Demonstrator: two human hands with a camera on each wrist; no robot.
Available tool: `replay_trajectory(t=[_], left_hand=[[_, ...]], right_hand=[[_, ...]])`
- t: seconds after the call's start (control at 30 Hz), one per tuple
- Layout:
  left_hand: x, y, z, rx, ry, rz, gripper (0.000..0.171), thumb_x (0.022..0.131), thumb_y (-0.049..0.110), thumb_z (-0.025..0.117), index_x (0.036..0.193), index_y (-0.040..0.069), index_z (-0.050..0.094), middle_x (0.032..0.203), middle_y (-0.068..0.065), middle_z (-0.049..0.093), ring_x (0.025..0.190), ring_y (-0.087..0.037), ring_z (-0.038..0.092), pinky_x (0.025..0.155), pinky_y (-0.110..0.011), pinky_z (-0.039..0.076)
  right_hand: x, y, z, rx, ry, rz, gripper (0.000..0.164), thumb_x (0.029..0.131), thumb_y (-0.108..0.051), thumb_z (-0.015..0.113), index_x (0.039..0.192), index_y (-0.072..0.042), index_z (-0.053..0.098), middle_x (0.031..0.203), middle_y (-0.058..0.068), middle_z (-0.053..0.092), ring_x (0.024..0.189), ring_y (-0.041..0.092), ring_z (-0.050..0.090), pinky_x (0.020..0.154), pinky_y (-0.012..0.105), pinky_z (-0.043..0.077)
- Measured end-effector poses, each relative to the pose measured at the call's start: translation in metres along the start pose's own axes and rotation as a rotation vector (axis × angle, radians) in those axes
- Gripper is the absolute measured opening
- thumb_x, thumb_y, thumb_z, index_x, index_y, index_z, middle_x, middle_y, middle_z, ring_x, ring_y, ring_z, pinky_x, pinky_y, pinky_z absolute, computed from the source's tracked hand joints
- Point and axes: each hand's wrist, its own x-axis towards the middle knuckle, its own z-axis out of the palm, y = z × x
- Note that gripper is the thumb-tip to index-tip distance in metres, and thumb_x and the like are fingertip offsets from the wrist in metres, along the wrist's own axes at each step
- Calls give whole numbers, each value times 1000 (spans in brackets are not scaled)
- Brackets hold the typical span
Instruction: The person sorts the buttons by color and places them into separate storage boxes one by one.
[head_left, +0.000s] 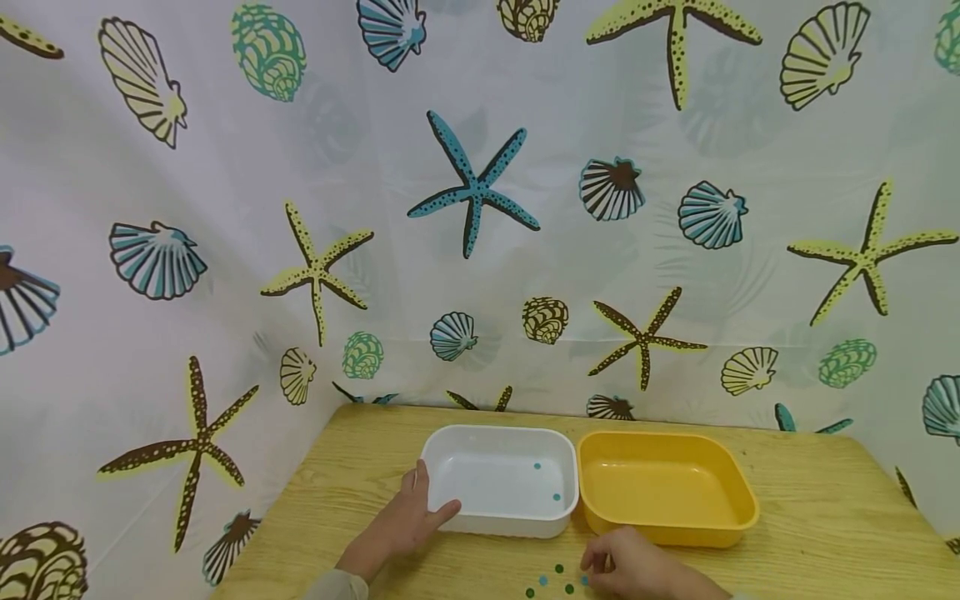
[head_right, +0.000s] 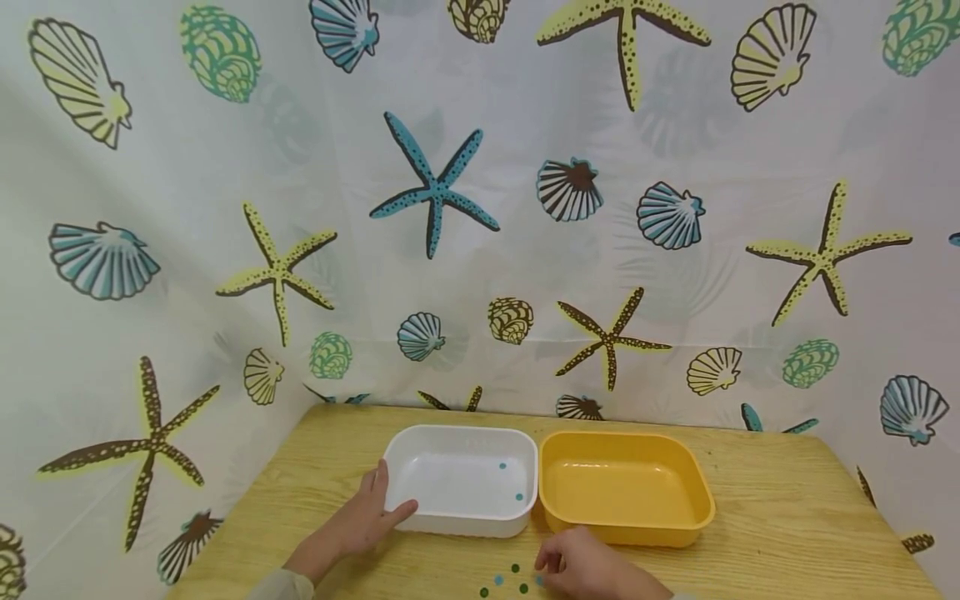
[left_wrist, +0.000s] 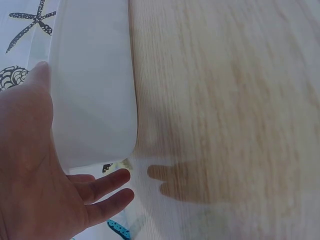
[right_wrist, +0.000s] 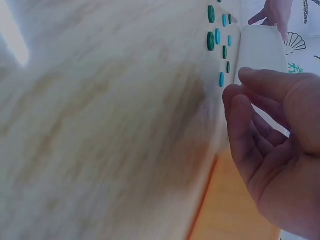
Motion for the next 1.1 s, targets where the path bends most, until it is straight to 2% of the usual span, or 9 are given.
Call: replay_trajectory(t=[0.13,0.33,0.43,0.63,0.87,0.97,1.1], left_hand=[[-1,1,-1,2,-1,-3,104,90,62,47,145,-14,3,145,-34,16,124,-44,40,98,-52,36],[-2,3,-3,8,-6,-13,103,90,62,47,145,-14,3,145,-34,17,123,-44,41,98,-52,37],[-2,3,-3,4,-7,-16,103,90,61,47,145,-14,3,145,-34,17,123,-44,42,97,-52,37],[-2,3,-3,6,0,-8,103,91,61,47,145,-14,4,145,-35,17,122,-44,42,97,-52,37],[-3,3,-2,14,11,0,105,90,64,46,144,-15,4,144,-36,18,120,-45,44,95,-53,39],[-3,3,-3,17,14,2,105,89,64,46,144,-15,4,145,-36,18,120,-45,45,95,-52,39],[-3,4,-4,21,11,4,105,90,64,46,144,-15,4,145,-35,17,119,-45,45,95,-52,39]], right_hand=[[3,9,3,12,-8,-8,10,86,-9,67,94,-12,71,77,-7,61,67,6,54,61,23,47],[4,10,5,32,-33,-2,10,87,-10,67,96,-14,70,81,-7,62,70,7,54,63,23,47],[7,15,6,38,-48,-6,9,88,-13,66,96,-17,70,82,-6,63,71,9,55,64,25,48],[16,40,7,-17,-75,-34,7,89,-27,66,96,-26,69,85,-11,63,74,7,58,64,26,50],[13,24,5,-33,-82,-30,6,90,-22,65,94,-22,70,85,-12,64,74,7,58,65,27,51],[11,19,5,1,-80,6,5,89,-18,66,91,-21,70,84,-10,64,74,9,58,66,28,51],[13,24,7,28,-77,24,4,88,-19,67,88,-22,70,83,-8,65,74,10,59,67,27,51]])
